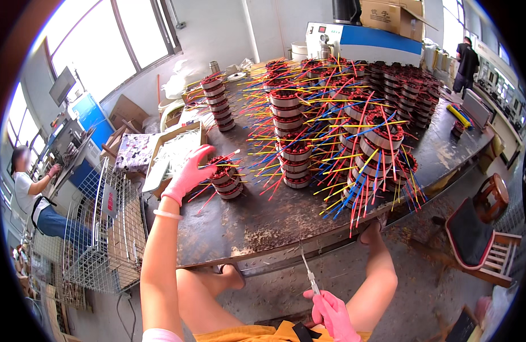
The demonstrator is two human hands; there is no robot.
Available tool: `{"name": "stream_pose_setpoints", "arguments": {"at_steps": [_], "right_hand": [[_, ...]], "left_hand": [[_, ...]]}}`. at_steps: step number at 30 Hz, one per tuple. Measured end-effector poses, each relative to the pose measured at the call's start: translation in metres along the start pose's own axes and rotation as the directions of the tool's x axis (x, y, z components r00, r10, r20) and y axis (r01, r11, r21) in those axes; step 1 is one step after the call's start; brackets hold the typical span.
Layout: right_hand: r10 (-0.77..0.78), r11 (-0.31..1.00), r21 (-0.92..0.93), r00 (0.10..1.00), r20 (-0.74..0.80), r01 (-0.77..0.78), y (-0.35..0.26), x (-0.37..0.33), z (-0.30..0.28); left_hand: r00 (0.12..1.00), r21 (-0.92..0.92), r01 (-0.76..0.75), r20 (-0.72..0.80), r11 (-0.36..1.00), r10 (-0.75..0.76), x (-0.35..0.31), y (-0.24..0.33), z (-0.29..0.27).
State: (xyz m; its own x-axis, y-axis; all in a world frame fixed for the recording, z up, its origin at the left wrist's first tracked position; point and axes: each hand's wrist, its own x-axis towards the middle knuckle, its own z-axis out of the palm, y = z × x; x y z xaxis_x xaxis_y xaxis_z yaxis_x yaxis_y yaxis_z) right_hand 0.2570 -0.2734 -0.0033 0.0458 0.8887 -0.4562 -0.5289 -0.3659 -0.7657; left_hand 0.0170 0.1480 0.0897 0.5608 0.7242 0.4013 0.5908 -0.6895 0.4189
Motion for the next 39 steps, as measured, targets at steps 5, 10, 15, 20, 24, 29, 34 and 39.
{"name": "stream_pose_setpoints", "arguments": {"at_steps": [5,10,15,20,24,29,34,39], "right_hand": [[-0.081,0.994,0.073,0.996,-0.042,0.084,0.000,-0.007,-0.008],[-0.167,0.977,0.125,0.984,-0.055,0.173,0.013,-0.005,-0.010],[-0.094,0.986,0.128,0.992,-0.080,0.104,0.005,-0.012,-0.013],[-0.130,0.985,0.096,0.983,-0.132,0.143,0.003,-0.013,-0.012],[-0.222,0.974,0.026,0.970,-0.100,0.226,0.001,-0.020,-0.005],[-0.293,0.955,-0.088,0.940,-0.174,0.282,0.007,-0.032,-0.011],[-0.220,0.975,-0.069,0.967,-0.129,0.213,0.004,-0.029,0.006],[-0.247,0.955,-0.178,0.968,-0.041,0.236,0.003,-0.022,0.041]], "left_hand": [[0.986,-0.057,-0.167,-0.009,0.984,0.166,0.043,0.111,0.044],[0.982,0.149,-0.189,0.051,0.971,0.184,0.077,0.149,0.111],[0.994,0.330,-0.019,0.106,0.944,-0.018,0.102,0.155,0.144],[0.992,0.304,0.062,0.084,0.951,-0.092,0.111,0.159,0.147],[0.996,0.321,0.070,0.038,0.944,-0.086,0.091,0.160,0.124],[0.982,0.174,-0.146,-0.091,0.974,0.164,0.010,0.161,0.092],[0.972,0.109,-0.237,0.030,0.965,0.235,-0.117,0.132,0.070],[0.988,0.212,-0.066,0.152,0.975,0.034,-0.176,0.077,0.055]]}}
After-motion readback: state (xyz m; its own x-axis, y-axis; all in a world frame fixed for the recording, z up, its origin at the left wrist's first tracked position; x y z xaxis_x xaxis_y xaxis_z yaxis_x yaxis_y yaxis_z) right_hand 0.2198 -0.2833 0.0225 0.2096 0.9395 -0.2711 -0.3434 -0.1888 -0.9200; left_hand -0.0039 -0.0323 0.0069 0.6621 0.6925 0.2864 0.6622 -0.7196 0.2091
